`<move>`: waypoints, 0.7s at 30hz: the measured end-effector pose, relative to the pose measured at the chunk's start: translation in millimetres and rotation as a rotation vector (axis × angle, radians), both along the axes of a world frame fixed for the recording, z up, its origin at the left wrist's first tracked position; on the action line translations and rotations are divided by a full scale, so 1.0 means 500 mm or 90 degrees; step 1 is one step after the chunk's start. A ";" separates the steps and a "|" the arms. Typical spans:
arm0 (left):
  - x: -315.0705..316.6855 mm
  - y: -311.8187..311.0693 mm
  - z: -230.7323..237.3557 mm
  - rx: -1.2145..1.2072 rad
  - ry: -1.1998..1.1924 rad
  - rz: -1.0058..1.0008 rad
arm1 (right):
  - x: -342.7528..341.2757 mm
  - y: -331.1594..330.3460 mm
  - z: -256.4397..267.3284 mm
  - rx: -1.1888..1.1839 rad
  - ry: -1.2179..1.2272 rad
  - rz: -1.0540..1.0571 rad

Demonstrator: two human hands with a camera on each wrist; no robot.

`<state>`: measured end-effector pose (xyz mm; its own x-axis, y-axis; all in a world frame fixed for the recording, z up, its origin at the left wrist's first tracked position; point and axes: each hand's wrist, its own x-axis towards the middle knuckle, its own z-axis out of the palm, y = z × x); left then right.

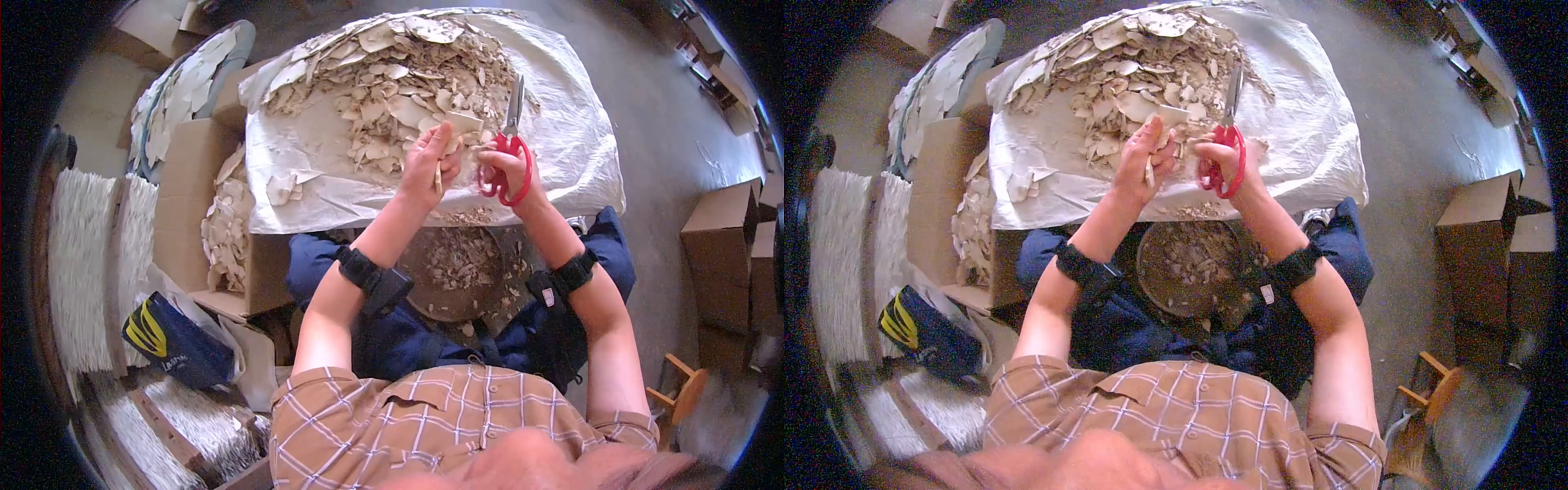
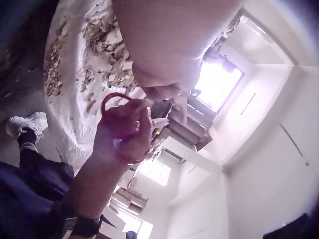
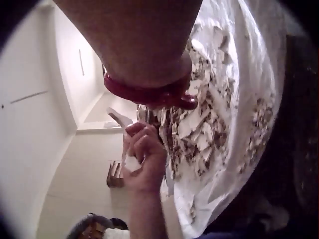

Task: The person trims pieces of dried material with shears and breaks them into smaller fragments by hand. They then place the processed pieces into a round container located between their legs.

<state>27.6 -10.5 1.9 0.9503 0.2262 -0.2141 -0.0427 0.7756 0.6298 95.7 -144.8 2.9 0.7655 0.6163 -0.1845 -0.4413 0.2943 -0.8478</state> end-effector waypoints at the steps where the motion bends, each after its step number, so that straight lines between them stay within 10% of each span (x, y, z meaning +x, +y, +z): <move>1: -0.001 0.010 0.001 0.015 0.015 0.023 | 0.010 -0.006 -0.005 -0.162 -0.081 -0.013; 6: -0.027 0.050 -0.012 0.094 0.098 0.146 | 0.090 -0.039 -0.096 -0.603 -0.513 -0.150; 10: -0.055 0.068 -0.036 0.054 0.116 0.108 | 0.072 -0.046 -0.078 -0.339 -0.268 -0.105; 17: -0.150 0.106 -0.130 0.053 0.251 0.035 | 0.048 -0.073 -0.048 -0.348 -0.230 -0.034; 21: -0.227 0.251 -0.077 0.090 0.241 0.403 | 0.039 -0.094 -0.035 -0.375 -0.211 -0.008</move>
